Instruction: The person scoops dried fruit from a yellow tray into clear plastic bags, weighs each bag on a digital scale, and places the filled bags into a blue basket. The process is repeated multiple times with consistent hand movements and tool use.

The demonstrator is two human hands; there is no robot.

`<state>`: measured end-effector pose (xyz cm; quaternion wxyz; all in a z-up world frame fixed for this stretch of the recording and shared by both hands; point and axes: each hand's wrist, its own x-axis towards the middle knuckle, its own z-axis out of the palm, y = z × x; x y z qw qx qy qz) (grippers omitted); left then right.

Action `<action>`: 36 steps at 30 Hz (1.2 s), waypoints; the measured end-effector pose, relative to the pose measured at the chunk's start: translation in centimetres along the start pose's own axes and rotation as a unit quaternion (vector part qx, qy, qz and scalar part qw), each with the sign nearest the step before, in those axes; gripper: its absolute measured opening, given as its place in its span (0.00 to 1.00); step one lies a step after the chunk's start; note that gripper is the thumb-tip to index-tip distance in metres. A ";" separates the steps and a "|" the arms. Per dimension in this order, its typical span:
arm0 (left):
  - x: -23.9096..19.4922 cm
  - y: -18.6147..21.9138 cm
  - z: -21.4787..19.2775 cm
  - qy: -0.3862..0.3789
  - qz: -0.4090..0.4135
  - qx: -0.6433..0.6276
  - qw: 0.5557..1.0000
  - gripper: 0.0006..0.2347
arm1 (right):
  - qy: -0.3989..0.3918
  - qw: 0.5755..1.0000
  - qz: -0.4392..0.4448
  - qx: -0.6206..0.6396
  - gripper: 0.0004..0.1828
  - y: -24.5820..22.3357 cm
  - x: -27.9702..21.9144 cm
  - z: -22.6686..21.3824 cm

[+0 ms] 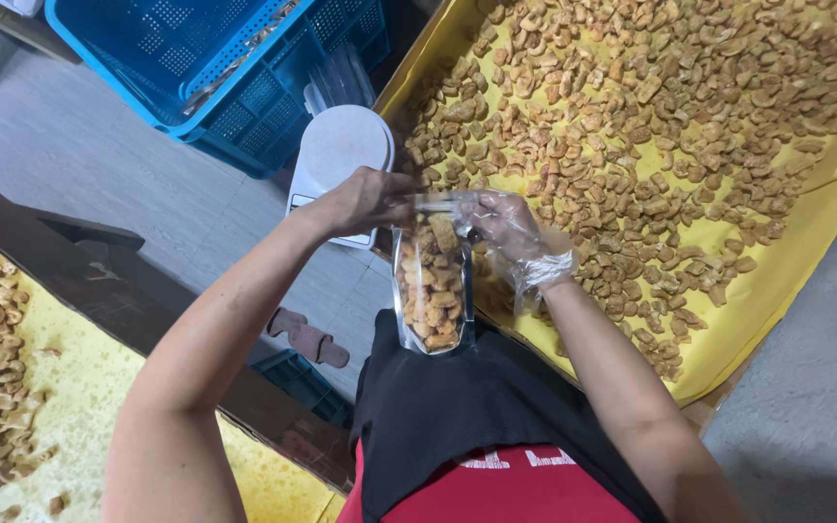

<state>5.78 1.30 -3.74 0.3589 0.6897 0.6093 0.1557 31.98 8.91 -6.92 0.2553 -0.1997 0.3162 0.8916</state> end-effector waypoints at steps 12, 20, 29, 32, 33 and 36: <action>-2.9 1.1 -1.0 -0.029 -0.053 0.120 0.991 0.13 | -0.052 0.517 -0.160 -0.839 0.31 0.8 4.0 -1.9; -6.9 -2.4 1.6 0.070 -0.087 0.099 0.989 0.11 | -0.166 0.439 -0.155 -0.869 0.32 1.1 3.8 -0.9; -11.0 -0.8 -2.9 0.086 -0.121 -0.016 0.989 0.27 | -0.260 0.555 -0.069 -0.787 0.22 6.8 6.3 4.4; -11.3 0.1 -8.7 -0.009 -0.138 -0.184 0.973 0.30 | -0.293 0.183 -0.167 -0.923 0.14 10.3 6.9 8.6; -11.3 0.0 -10.9 -0.059 -0.174 -0.218 0.958 0.29 | -0.290 0.185 -0.156 -0.926 0.14 11.9 8.4 10.3; -11.9 -2.2 -17.9 0.066 -0.152 -0.170 0.971 0.21 | -0.329 0.202 -0.187 -0.904 0.15 15.3 14.0 15.9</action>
